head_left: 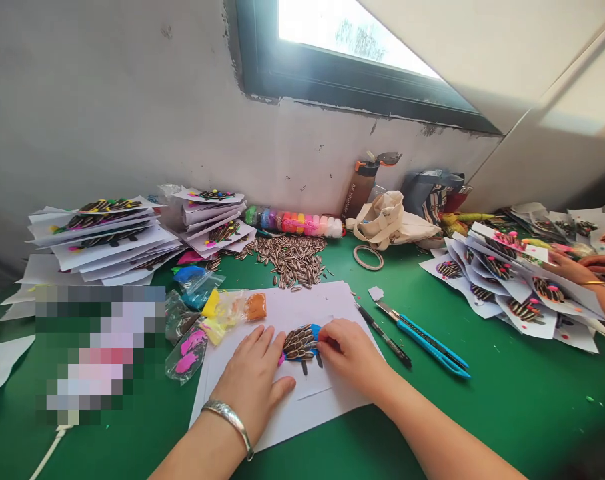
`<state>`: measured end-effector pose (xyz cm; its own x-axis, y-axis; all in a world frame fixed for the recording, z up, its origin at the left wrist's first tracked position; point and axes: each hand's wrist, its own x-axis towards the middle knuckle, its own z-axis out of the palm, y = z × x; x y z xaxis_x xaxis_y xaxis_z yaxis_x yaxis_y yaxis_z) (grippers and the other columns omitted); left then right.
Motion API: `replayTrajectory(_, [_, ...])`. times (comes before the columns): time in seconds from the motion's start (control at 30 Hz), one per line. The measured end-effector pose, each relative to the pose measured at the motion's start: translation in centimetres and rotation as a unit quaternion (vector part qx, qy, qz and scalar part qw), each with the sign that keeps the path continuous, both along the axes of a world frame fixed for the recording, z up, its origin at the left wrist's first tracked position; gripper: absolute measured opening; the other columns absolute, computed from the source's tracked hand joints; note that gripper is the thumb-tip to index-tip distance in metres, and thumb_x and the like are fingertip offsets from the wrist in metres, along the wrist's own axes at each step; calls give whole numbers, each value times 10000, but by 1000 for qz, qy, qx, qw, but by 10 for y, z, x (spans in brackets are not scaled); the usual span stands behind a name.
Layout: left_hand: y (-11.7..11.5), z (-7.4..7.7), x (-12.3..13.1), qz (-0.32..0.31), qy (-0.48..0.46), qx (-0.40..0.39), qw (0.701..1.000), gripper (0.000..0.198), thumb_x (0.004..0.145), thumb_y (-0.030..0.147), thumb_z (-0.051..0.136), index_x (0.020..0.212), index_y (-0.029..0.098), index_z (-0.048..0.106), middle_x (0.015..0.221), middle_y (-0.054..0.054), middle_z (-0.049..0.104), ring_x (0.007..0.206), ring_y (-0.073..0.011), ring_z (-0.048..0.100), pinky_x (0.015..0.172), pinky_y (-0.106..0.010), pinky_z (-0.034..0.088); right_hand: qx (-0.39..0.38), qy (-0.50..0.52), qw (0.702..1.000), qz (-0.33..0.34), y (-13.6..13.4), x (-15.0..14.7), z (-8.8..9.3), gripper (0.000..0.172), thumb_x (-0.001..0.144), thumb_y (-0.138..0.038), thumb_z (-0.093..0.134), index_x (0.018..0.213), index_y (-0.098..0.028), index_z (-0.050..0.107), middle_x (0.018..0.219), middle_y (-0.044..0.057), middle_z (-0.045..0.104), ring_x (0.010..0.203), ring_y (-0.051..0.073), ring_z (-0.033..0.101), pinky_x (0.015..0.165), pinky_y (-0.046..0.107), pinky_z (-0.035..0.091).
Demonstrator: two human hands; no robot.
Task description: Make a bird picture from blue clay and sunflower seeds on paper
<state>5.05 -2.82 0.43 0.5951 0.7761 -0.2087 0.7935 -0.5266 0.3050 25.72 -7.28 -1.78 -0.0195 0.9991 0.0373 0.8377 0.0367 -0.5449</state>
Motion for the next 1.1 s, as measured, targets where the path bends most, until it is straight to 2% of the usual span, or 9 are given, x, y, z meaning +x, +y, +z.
replayTrajectory(0.13, [-1, 2, 0, 4, -2, -8, 1000, 609, 788, 292, 620, 1358, 126, 486, 1442, -171, 436, 1361, -342, 335, 1111, -503, 304, 1, 2, 1000, -2, 20, 9, 17, 148, 845, -125, 538, 834, -197, 667, 785, -3, 649, 741, 124, 565, 659, 218, 381])
replayTrajectory(0.23, [-1, 4, 2, 5, 10, -18, 1000, 618, 795, 298, 613, 1369, 118, 470, 1454, -174, 416, 1370, -345, 316, 1117, -505, 289, 48, -164, 985, 36, 52, 4, 32, 224, 884, -125, 476, 872, -198, 688, 815, 29, 665, 788, 146, 573, 677, 234, 377])
replayTrajectory(0.27, [-1, 5, 2, 4, 14, -20, 1000, 623, 797, 301, 611, 1373, 115, 464, 1457, -175, 412, 1372, -345, 311, 1118, -502, 285, 54, -184, 981, 43, 63, 0, 34, 240, 885, -118, 467, 896, -197, 693, 831, 44, 668, 802, 158, 575, 683, 246, 372])
replayTrajectory(0.37, [-2, 7, 3, 1, 22, -24, 999, 625, 801, 305, 608, 1378, 114, 460, 1463, -173, 404, 1375, -345, 304, 1125, -492, 275, 62, -217, 972, 68, 92, -13, 33, 233, 864, -115, 480, 898, -191, 698, 826, 64, 667, 796, 180, 574, 672, 270, 354])
replayTrajectory(0.5, [-3, 8, 3, 0, 25, -31, 999, 632, 792, 294, 623, 1377, 117, 461, 1467, -168, 399, 1377, -344, 300, 1132, -491, 263, 68, -252, 962, 77, 112, -23, 25, 215, 850, -113, 483, 861, -173, 689, 840, 85, 659, 813, 194, 567, 663, 281, 341])
replayTrajectory(0.67, [-4, 9, 3, 9, 7, -29, 999, 615, 777, 281, 644, 1353, 128, 493, 1450, -171, 425, 1366, -354, 320, 1121, -516, 276, 61, -277, 955, 89, 122, -23, 20, 217, 865, -134, 479, 836, -175, 690, 842, 85, 657, 829, 197, 566, 673, 281, 346])
replayTrajectory(0.83, [-4, 7, 2, 5, -7, -17, 1000, 597, 775, 269, 639, 1339, 123, 506, 1434, -180, 442, 1352, -362, 343, 1102, -533, 305, 52, -291, 948, 115, 118, -28, 15, 200, 847, -99, 489, 846, -136, 686, 876, 115, 645, 816, 195, 566, 707, 290, 357])
replayTrajectory(0.97, [-3, 4, 2, 3, -11, -5, 1000, 590, 782, 283, 628, 1337, 123, 505, 1434, -183, 442, 1352, -363, 343, 1097, -538, 307, 50, -301, 942, 143, 111, -27, 19, 171, 813, -66, 520, 850, -129, 674, 876, 116, 638, 854, 205, 561, 737, 297, 355])
replayTrajectory(1.1, [-3, 2, 2, 3, -16, -4, 1000, 584, 777, 275, 635, 1326, 119, 516, 1428, -188, 449, 1353, -366, 341, 1098, -532, 311, 57, -315, 938, 136, 113, -26, 24, 181, 849, -81, 492, 880, -135, 662, 903, 125, 630, 882, 219, 549, 747, 322, 341])
